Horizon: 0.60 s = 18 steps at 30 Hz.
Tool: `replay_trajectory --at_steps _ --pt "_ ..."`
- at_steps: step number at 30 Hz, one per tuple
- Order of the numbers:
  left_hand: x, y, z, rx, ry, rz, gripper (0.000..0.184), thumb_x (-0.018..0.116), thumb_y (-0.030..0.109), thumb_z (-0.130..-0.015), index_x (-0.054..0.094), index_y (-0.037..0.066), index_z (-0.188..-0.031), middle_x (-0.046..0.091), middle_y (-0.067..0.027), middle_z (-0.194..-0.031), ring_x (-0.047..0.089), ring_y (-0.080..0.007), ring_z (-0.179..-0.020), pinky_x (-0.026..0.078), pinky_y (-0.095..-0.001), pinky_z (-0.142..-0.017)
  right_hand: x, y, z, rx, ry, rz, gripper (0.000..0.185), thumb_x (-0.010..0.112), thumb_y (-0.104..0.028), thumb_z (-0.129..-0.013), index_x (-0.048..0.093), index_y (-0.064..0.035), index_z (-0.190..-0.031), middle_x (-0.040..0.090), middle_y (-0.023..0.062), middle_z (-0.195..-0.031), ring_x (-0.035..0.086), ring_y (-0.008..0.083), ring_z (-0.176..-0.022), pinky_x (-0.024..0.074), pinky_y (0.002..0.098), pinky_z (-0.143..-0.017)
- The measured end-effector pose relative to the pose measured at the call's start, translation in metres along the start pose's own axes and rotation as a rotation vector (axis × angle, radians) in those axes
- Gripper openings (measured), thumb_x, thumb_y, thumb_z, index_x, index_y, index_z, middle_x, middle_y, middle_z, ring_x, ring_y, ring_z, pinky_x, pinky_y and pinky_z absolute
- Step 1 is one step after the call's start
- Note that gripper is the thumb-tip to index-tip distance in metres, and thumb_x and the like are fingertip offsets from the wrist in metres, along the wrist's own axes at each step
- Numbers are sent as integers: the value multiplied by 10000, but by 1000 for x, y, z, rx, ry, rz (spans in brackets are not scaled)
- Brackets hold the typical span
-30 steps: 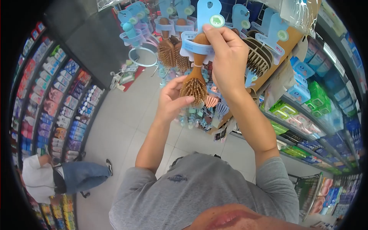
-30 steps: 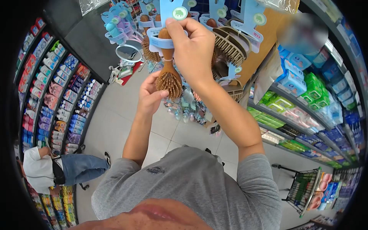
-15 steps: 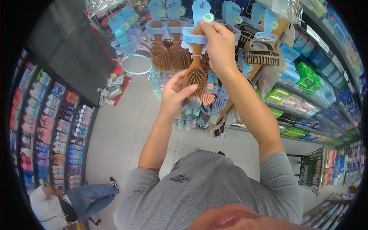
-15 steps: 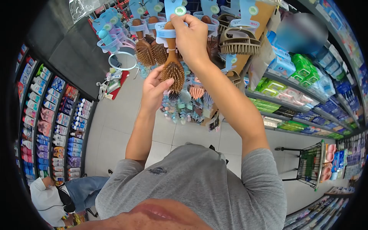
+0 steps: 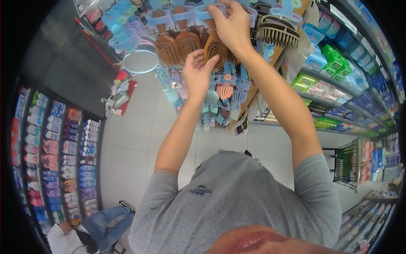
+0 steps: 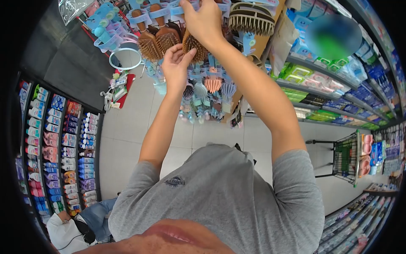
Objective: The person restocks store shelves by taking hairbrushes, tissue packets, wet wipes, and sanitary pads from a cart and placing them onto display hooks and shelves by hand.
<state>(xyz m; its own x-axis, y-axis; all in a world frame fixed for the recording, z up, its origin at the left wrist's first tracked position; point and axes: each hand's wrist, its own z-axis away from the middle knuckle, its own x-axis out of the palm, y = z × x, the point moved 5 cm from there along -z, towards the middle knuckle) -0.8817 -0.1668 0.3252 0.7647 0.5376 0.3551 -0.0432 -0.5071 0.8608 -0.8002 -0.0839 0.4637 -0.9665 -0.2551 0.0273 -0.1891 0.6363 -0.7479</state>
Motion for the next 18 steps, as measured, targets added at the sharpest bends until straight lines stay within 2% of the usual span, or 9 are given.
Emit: replay_trajectory --at_steps 2,3,7,8,10,12,14,15,18 --pt "3 -2 -3 58 40 8 394 749 23 -830 540 -78 -1149 653 -151 -1074 646 -168 -955 531 -263 -825 1 -7 -1 -108 -10 140 302 644 -175 -899 572 41 -1098 668 168 -845 658 243 -719 519 354 -678" --pt "4 -3 -3 60 51 -19 440 756 38 -828 539 -103 -1183 649 -176 -1097 649 -189 -980 531 -274 -848 0 -6 0 -26 -25 90 307 647 -189 -892 581 38 -1088 669 179 -828 664 247 -730 518 367 -681" --pt "6 -5 5 57 78 -59 522 747 41 -829 492 -126 -1253 608 -232 -1185 622 -259 -1082 510 -325 -933 -2 -7 10 -80 2 205 418 649 -176 -873 551 46 -1213 657 202 -809 661 312 -734 505 397 -686" --pt "6 -9 9 44 67 -64 522 747 41 -829 492 -126 -1253 608 -232 -1185 622 -259 -1082 510 -325 -933 -4 -8 16 -54 -58 260 512 637 -137 -875 482 49 -1326 650 252 -988 658 349 -900 507 413 -794" --pt "3 -11 22 224 58 -172 554 730 58 -846 472 -106 -1308 563 -242 -1261 585 -271 -1146 475 -344 -985 -4 -8 34 -357 -7 275 616 619 -93 -873 375 44 -1422 548 299 -1244 562 397 -1153 452 412 -967" --pt "-3 -24 33 216 1 -195 567 716 59 -849 463 -84 -1336 535 -236 -1313 543 -303 -1210 422 -385 -1033 -5 -13 56 -399 -21 376 697 601 -58 -872 282 12 -1488 388 300 -1434 369 448 -1342 326 442 -1107" --pt "-4 -20 52 390 -99 -442 570 721 95 -840 476 -54 -1332 539 -220 -1324 522 -334 -1226 397 -412 -1028 -8 -14 79 -542 87 516 672 691 -129 -810 422 1 -1412 486 287 -1336 443 446 -1261 372 461 -1060" --pt "-5 -17 64 405 -81 -489 539 713 126 -841 502 -35 -1311 556 -204 -1290 516 -354 -1202 392 -421 -998 -11 -13 91 -634 127 561 548 704 -111 -806 506 26 -1299 592 203 -1126 548 349 -1016 446 400 -891" --pt "-32 -65 102 216 -45 -526 477 701 146 -847 542 -9 -1269 570 -197 -1240 534 -351 -1152 408 -411 -965 -20 -1 149 -516 -40 349 379 710 -32 -764 633 18 -1132 687 137 -904 655 323 -824 520 368 -765"
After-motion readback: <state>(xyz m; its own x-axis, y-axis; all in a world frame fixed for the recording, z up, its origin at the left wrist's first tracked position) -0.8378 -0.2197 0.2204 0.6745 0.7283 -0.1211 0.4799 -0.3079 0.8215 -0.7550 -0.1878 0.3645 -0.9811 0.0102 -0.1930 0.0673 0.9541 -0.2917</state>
